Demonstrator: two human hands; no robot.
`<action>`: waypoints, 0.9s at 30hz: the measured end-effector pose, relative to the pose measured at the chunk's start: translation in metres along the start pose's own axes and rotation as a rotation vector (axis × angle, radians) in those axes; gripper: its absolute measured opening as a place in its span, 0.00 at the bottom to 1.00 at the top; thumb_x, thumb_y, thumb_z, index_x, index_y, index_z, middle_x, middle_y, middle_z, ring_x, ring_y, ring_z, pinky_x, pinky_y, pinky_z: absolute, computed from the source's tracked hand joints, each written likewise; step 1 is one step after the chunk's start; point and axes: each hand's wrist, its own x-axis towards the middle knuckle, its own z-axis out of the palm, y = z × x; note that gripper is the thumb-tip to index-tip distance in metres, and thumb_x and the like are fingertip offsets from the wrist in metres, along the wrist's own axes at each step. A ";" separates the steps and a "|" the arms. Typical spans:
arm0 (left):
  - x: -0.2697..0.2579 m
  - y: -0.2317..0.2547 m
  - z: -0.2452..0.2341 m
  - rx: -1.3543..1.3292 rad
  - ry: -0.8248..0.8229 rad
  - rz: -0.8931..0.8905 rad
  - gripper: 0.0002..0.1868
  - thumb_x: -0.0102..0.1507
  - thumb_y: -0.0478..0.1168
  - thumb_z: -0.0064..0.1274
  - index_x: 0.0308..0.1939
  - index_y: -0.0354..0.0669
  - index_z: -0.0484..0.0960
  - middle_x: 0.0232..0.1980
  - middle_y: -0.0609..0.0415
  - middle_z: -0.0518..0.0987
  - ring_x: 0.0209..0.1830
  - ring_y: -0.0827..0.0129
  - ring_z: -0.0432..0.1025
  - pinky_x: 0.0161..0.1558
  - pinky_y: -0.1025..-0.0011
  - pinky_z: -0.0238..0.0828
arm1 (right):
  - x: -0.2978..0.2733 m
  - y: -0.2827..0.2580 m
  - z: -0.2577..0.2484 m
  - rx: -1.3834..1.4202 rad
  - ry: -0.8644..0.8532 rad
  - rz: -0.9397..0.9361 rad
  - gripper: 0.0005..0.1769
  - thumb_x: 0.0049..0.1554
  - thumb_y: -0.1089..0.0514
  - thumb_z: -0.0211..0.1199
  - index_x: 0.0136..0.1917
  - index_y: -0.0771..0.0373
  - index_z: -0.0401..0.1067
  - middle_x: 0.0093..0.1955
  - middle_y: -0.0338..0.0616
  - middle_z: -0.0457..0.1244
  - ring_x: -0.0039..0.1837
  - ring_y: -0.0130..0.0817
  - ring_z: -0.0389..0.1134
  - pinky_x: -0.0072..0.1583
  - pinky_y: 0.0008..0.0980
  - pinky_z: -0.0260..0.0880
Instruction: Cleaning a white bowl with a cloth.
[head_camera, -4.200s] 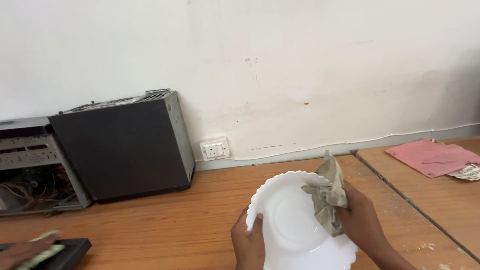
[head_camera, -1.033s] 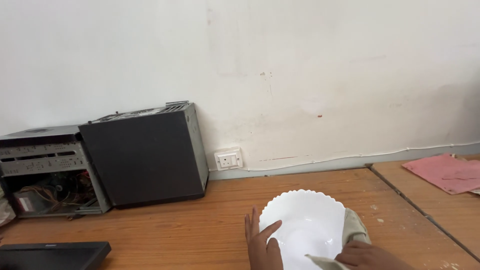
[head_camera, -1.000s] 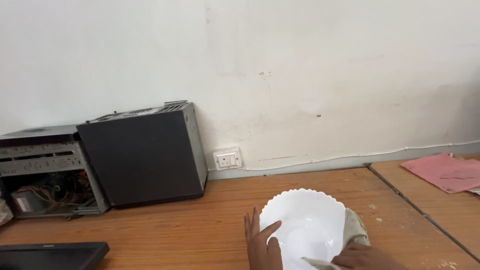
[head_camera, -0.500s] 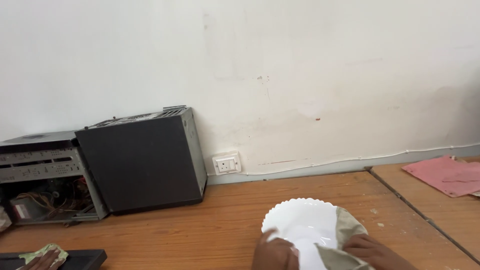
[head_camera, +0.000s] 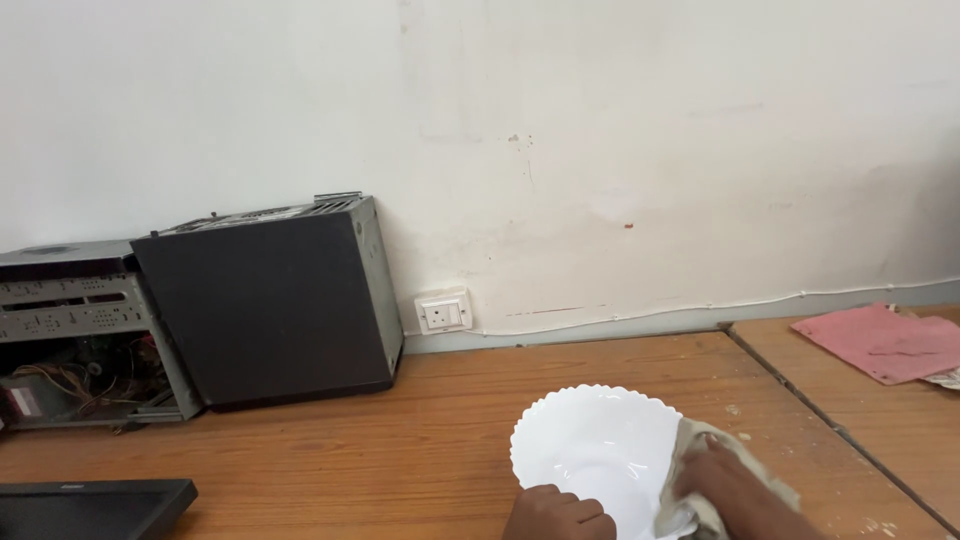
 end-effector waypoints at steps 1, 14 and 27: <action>0.000 -0.002 0.002 0.014 0.007 0.011 0.08 0.57 0.44 0.58 0.26 0.53 0.76 0.24 0.65 0.72 0.22 0.76 0.74 0.23 0.74 0.64 | -0.004 0.010 0.021 0.136 0.026 0.036 0.07 0.53 0.53 0.64 0.47 0.50 0.76 0.50 0.36 0.70 0.64 0.31 0.69 0.81 0.53 0.39; -0.022 -0.025 0.037 -0.088 -0.007 -0.013 0.04 0.62 0.45 0.57 0.31 0.56 0.84 0.28 0.68 0.79 0.25 0.75 0.75 0.26 0.75 0.65 | 0.003 0.043 0.024 -0.036 -0.080 -0.447 0.11 0.62 0.45 0.63 0.43 0.51 0.75 0.39 0.33 0.68 0.48 0.29 0.74 0.52 0.33 0.71; -0.019 -0.023 0.034 -0.025 0.105 0.006 0.05 0.59 0.45 0.59 0.27 0.57 0.82 0.25 0.69 0.75 0.19 0.78 0.69 0.23 0.77 0.58 | 0.029 -0.018 -0.007 0.634 0.629 0.469 0.16 0.56 0.51 0.62 0.49 0.66 0.73 0.46 0.45 0.70 0.51 0.36 0.73 0.54 0.32 0.72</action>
